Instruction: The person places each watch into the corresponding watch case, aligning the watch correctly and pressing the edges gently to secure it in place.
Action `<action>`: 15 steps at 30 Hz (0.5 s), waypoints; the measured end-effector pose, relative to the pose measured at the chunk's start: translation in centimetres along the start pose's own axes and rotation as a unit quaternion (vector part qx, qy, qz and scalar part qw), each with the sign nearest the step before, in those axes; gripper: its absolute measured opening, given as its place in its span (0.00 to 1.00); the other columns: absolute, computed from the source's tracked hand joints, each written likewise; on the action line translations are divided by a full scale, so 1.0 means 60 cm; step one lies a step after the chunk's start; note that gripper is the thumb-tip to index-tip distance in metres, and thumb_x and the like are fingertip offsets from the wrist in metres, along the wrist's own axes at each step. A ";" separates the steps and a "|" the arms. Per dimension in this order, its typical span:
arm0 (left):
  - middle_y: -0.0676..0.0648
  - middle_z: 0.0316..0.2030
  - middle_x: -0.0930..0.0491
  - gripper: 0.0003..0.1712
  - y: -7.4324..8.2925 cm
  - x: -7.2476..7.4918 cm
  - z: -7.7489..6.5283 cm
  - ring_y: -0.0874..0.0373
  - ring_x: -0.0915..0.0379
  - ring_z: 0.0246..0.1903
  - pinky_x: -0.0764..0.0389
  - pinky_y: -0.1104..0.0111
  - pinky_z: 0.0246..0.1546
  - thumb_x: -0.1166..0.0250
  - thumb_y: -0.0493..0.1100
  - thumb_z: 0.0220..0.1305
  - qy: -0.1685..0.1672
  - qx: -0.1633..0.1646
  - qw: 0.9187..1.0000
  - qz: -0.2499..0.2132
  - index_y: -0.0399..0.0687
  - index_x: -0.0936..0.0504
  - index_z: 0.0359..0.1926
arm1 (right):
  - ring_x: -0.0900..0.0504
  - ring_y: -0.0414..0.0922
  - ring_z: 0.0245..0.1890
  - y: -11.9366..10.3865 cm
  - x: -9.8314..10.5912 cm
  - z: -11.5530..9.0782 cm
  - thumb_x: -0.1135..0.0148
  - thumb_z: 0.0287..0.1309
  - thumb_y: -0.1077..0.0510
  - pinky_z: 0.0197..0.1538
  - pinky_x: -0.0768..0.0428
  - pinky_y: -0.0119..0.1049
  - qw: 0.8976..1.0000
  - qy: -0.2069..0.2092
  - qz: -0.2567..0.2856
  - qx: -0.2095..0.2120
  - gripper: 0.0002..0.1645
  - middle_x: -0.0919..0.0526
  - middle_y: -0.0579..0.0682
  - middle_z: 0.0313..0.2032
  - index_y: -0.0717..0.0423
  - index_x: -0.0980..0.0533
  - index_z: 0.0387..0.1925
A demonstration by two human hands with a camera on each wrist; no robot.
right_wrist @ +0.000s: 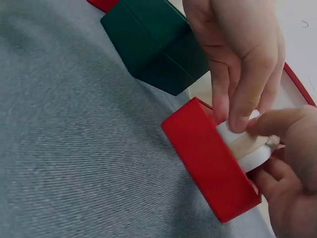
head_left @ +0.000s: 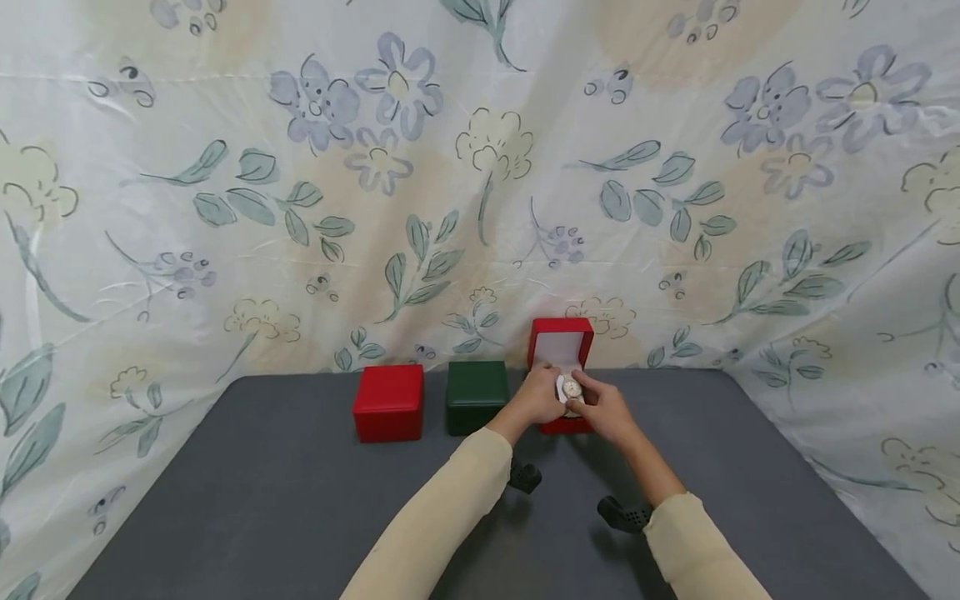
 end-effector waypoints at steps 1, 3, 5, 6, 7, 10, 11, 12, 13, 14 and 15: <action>0.45 0.57 0.25 0.32 0.001 0.000 0.002 0.55 0.27 0.53 0.22 0.67 0.54 0.30 0.45 0.55 -0.001 -0.002 1.000 0.005 0.42 0.27 0.60 | 0.27 0.59 0.63 0.000 0.000 0.000 0.39 0.62 0.61 0.60 0.25 0.50 1.000 -0.001 -0.016 0.001 0.36 0.34 0.67 0.67 0.66 0.39 0.69; 0.47 0.50 0.22 0.28 0.001 -0.002 0.003 0.57 0.26 0.44 0.21 0.69 0.46 0.29 0.45 0.54 -0.007 0.003 1.000 0.008 0.43 0.25 0.55 | 0.25 0.59 0.61 -0.001 0.002 0.001 0.37 0.61 0.60 0.60 0.24 0.52 0.998 -0.002 -0.060 -0.001 0.36 0.31 0.66 0.65 0.64 0.37 0.68; 0.48 0.43 0.20 0.24 -0.001 -0.003 0.003 0.58 0.26 0.37 0.22 0.70 0.40 0.28 0.46 0.53 -0.008 0.006 1.000 0.016 0.45 0.23 0.50 | 0.24 0.59 0.58 -0.002 0.003 0.003 0.36 0.60 0.59 0.59 0.24 0.54 0.995 -0.002 -0.103 -0.003 0.35 0.28 0.66 0.63 0.63 0.34 0.67; 0.48 0.41 0.19 0.22 -0.001 -0.004 0.003 0.58 0.26 0.36 0.22 0.70 0.39 0.28 0.46 0.53 -0.010 0.007 1.000 0.026 0.46 0.22 0.47 | 0.24 0.59 0.56 -0.004 0.003 0.003 0.36 0.59 0.58 0.58 0.24 0.55 0.993 -0.004 -0.122 -0.002 0.34 0.27 0.66 0.62 0.62 0.33 0.66; 0.48 0.42 0.19 0.21 -0.003 -0.005 0.003 0.58 0.26 0.37 0.22 0.69 0.40 0.28 0.48 0.54 -0.012 0.007 0.999 0.039 0.46 0.21 0.47 | 0.24 0.59 0.56 -0.004 0.001 0.005 0.35 0.59 0.58 0.58 0.24 0.56 0.991 -0.007 -0.136 -0.004 0.34 0.26 0.66 0.62 0.61 0.32 0.65; 0.47 0.49 0.21 0.22 -0.006 -0.010 -0.001 0.55 0.26 0.44 0.21 0.66 0.46 0.32 0.51 0.58 -0.022 0.006 0.997 0.076 0.47 0.20 0.51 | 0.28 0.62 0.60 0.000 -0.006 0.009 0.36 0.59 0.57 0.61 0.28 0.61 0.989 -0.018 -0.145 -0.018 0.33 0.27 0.66 0.62 0.59 0.32 0.65; 0.47 0.51 0.22 0.24 -0.006 -0.012 -0.001 0.54 0.26 0.47 0.21 0.65 0.49 0.33 0.52 0.59 -0.024 0.006 0.996 0.086 0.47 0.21 0.54 | 0.30 0.64 0.63 0.003 -0.008 0.011 0.36 0.59 0.57 0.62 0.31 0.63 0.989 -0.022 -0.146 -0.021 0.33 0.29 0.66 0.64 0.59 0.32 0.66; 0.46 0.53 0.23 0.25 -0.006 -0.014 -0.002 0.54 0.26 0.49 0.21 0.64 0.50 0.34 0.52 0.59 -0.026 0.008 0.995 0.091 0.48 0.22 0.56 | 0.34 0.66 0.66 0.008 -0.010 0.013 0.37 0.60 0.56 0.63 0.34 0.65 0.989 -0.026 -0.141 -0.029 0.34 0.31 0.65 0.66 0.59 0.33 0.66; 0.46 0.54 0.24 0.27 -0.006 -0.014 -0.003 0.53 0.26 0.50 0.21 0.63 0.51 0.34 0.52 0.59 -0.023 0.012 0.995 0.095 0.48 0.23 0.58 | 0.39 0.67 0.68 0.012 -0.011 0.015 0.38 0.61 0.55 0.65 0.37 0.67 0.989 -0.029 -0.138 -0.033 0.34 0.34 0.65 0.68 0.59 0.34 0.67; 0.46 0.54 0.24 0.28 -0.007 -0.014 -0.003 0.53 0.26 0.50 0.21 0.63 0.51 0.33 0.51 0.59 -0.020 0.020 0.995 0.091 0.47 0.24 0.58 | 0.44 0.68 0.70 0.017 -0.012 0.017 0.38 0.61 0.55 0.66 0.40 0.68 0.990 -0.031 -0.132 -0.038 0.35 0.38 0.64 0.70 0.58 0.35 0.68; 0.46 0.53 0.23 0.28 -0.008 -0.013 -0.003 0.54 0.25 0.49 0.21 0.63 0.50 0.32 0.50 0.58 -0.015 0.028 0.996 0.086 0.47 0.25 0.59 | 0.47 0.68 0.71 0.021 -0.012 0.019 0.39 0.62 0.54 0.67 0.43 0.69 0.991 -0.030 -0.128 -0.039 0.35 0.41 0.64 0.71 0.59 0.36 0.68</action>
Point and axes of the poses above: each hand's wrist, its own z-axis towards the middle knuckle, its own x-axis out of the back of the hand, y = z × x, the point moved 9 cm from there along z, towards the middle knuckle
